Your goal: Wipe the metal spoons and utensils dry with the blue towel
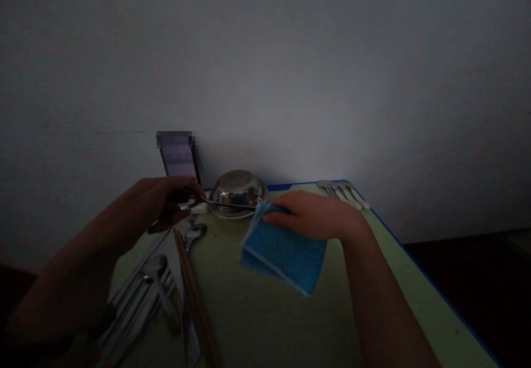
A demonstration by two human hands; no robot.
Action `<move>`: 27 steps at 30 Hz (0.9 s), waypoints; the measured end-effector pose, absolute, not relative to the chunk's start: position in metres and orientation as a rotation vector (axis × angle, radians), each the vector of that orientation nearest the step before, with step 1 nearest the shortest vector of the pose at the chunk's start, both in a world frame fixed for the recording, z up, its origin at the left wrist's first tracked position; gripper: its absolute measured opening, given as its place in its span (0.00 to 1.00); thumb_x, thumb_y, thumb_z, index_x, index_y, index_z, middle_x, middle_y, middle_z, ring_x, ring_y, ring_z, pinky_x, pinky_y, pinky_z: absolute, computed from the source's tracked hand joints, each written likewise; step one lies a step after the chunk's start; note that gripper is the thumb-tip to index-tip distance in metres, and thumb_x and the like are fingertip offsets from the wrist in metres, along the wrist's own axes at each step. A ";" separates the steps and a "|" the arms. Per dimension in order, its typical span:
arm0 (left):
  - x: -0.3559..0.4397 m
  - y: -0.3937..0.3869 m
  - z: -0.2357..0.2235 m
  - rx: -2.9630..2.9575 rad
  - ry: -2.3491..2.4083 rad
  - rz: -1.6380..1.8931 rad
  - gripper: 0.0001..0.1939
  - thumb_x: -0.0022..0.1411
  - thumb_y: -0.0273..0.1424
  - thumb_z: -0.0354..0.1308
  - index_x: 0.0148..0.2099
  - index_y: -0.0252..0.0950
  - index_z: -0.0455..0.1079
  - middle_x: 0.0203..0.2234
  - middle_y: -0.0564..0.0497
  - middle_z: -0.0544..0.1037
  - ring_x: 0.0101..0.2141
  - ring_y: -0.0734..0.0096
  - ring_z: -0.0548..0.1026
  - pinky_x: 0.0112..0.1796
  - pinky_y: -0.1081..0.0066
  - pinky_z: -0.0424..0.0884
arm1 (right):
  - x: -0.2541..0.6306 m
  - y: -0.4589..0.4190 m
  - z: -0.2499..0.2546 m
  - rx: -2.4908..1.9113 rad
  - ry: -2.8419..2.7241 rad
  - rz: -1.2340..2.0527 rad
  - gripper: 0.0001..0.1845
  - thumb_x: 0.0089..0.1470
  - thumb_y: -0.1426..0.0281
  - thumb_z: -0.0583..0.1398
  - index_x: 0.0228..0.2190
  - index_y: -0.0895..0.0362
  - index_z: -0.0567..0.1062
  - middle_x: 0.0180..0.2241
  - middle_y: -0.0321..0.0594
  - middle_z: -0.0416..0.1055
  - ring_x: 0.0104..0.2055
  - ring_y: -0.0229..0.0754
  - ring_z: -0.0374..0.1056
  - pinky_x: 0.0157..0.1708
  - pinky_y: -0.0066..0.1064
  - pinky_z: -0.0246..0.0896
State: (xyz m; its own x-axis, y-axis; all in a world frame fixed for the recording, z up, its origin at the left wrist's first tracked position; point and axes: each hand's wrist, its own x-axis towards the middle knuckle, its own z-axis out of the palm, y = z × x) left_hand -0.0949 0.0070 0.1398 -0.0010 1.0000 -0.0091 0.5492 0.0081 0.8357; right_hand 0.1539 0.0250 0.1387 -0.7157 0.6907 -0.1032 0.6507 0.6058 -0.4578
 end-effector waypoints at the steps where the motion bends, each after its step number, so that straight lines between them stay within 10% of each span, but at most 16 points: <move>1: -0.095 0.006 0.141 1.569 1.643 0.889 0.12 0.54 0.35 0.48 0.30 0.35 0.69 0.17 0.56 0.63 0.17 0.82 0.59 0.15 0.83 0.53 | 0.156 0.026 0.138 -1.158 -2.724 0.708 0.20 0.56 0.57 0.47 0.32 0.59 0.71 0.30 0.40 0.70 0.30 0.37 0.65 0.29 0.28 0.56; 27: -0.100 0.009 0.134 1.534 1.715 1.032 0.10 0.52 0.33 0.48 0.36 0.35 0.65 0.34 0.50 0.70 0.32 0.75 0.68 0.23 0.83 0.64 | 0.168 0.031 0.131 -1.265 -2.578 0.602 0.21 0.55 0.56 0.47 0.33 0.57 0.72 0.32 0.40 0.71 0.32 0.39 0.66 0.31 0.29 0.56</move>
State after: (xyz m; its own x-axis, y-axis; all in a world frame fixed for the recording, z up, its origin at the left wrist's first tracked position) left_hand -0.1002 0.0095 0.1335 -0.1425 0.9882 0.0565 0.5126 0.0248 0.8582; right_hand 0.1681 0.0308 0.1314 -0.6108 0.7918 0.0060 0.7073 0.5490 -0.4454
